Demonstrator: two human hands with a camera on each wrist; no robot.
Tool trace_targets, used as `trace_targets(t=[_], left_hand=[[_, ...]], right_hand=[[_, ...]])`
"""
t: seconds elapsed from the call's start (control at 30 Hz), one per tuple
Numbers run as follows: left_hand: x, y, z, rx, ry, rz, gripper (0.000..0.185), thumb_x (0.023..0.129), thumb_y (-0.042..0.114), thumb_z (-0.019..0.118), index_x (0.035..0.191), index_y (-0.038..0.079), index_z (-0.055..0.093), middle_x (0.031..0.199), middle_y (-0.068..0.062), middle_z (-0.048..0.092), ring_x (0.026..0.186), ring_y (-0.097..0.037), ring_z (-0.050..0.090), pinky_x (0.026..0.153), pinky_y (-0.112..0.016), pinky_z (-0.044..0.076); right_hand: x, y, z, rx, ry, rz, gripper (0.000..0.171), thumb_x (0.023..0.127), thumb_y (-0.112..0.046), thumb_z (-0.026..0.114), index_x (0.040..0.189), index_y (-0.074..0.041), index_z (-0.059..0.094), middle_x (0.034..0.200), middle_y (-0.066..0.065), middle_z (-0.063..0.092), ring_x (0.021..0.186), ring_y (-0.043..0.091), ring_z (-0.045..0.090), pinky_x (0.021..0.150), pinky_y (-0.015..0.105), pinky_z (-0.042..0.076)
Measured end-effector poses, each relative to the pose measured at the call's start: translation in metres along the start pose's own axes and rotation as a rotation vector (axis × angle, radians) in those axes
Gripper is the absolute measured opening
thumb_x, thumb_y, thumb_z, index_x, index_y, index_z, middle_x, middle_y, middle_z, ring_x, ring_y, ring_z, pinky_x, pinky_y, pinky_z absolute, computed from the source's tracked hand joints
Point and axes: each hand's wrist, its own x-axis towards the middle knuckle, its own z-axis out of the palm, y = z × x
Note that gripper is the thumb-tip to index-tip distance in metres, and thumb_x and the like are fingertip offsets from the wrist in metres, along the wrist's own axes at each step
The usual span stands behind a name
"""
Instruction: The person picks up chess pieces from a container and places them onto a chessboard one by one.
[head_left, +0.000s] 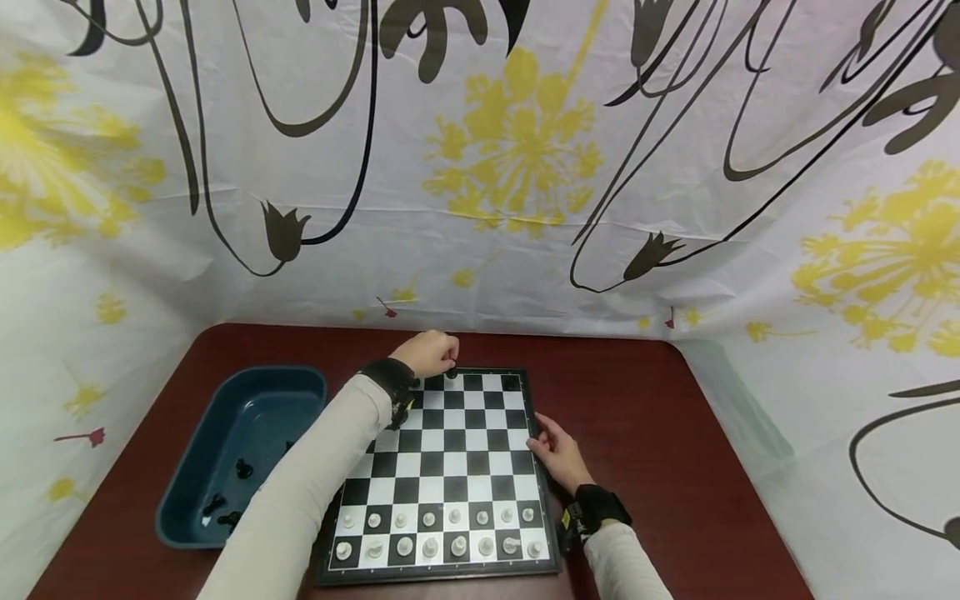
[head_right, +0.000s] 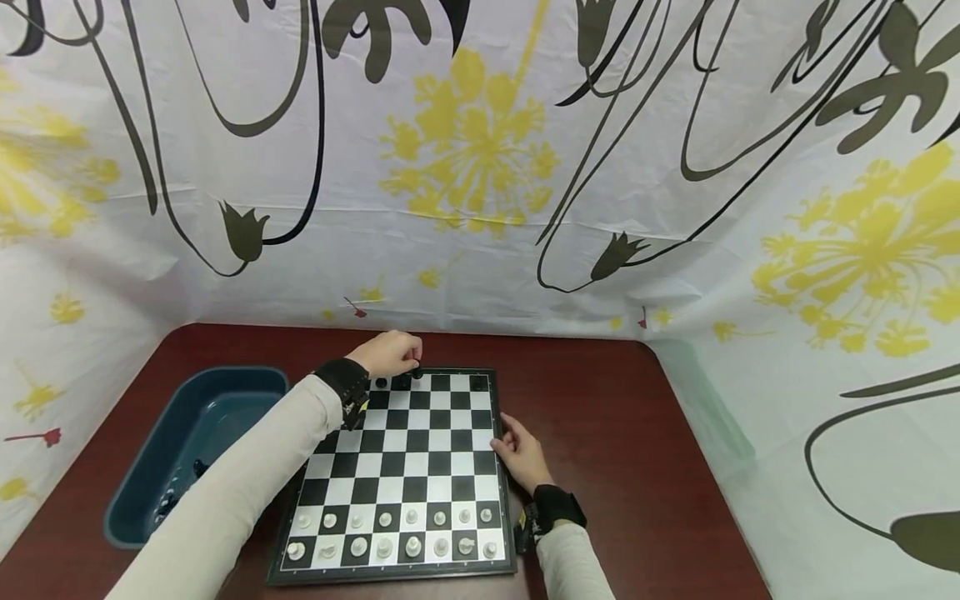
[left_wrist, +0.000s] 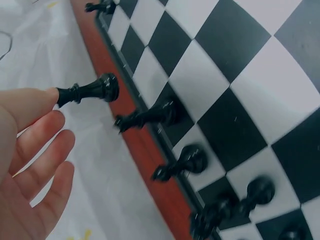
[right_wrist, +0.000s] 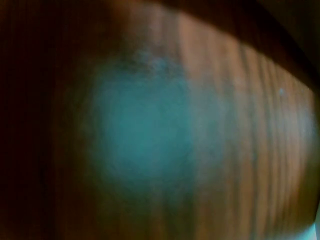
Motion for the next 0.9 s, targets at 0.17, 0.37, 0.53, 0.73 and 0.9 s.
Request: trace_targets(t=[0.17,0.37,0.53,0.73,0.9], left_hand=[[0.002,-0.002,0.012,0.053,0.038,-0.018,0.006,0.083,0.015,0.064,0.082,0.013,0.059,0.072,0.003,0.055,0.064,-0.011,0.049,0.06,-0.027,0.042],[-0.001,-0.004,0.02,0.057,0.057,-0.033,0.006,0.083,0.011,0.064,0.081,0.01,0.058,0.074,0.0,0.056,0.065,-0.013,0.049,0.063,-0.029,0.043],[-0.003,-0.008,0.025,0.046,0.052,-0.069,0.006,0.083,0.011,0.063,0.081,0.009,0.058,0.074,0.0,0.056,0.065,-0.012,0.048,0.062,-0.028,0.043],[-0.001,-0.007,0.016,0.022,0.029,-0.083,0.01,0.084,0.015,0.062,0.092,0.009,0.061,0.078,-0.001,0.06,0.068,-0.012,0.053,0.066,-0.029,0.046],[-0.006,-0.006,-0.003,0.021,0.046,-0.069,0.014,0.086,0.016,0.059,0.097,0.008,0.062,0.079,0.0,0.061,0.066,-0.011,0.053,0.065,-0.029,0.046]], right_hand=[[0.0,-0.002,0.004,0.01,0.005,-0.022,0.049,0.081,-0.012,0.066,0.127,-0.004,0.05,0.073,0.002,0.048,0.061,0.009,0.043,0.058,0.022,0.036],[0.0,-0.006,0.007,0.02,-0.006,-0.018,0.05,0.081,-0.011,0.066,0.128,-0.004,0.049,0.073,0.002,0.048,0.061,0.011,0.043,0.058,0.022,0.036],[0.0,-0.005,0.009,0.017,-0.015,-0.023,0.05,0.081,-0.011,0.066,0.128,-0.004,0.049,0.073,0.002,0.048,0.061,0.011,0.043,0.058,0.022,0.036],[0.001,-0.002,0.007,0.02,-0.01,-0.024,0.049,0.082,-0.011,0.066,0.127,-0.003,0.049,0.073,0.002,0.049,0.061,0.01,0.044,0.058,0.022,0.037],[0.001,0.001,0.0,0.019,-0.009,-0.011,0.05,0.083,-0.013,0.065,0.128,-0.003,0.048,0.074,0.002,0.049,0.062,0.01,0.044,0.059,0.021,0.037]])
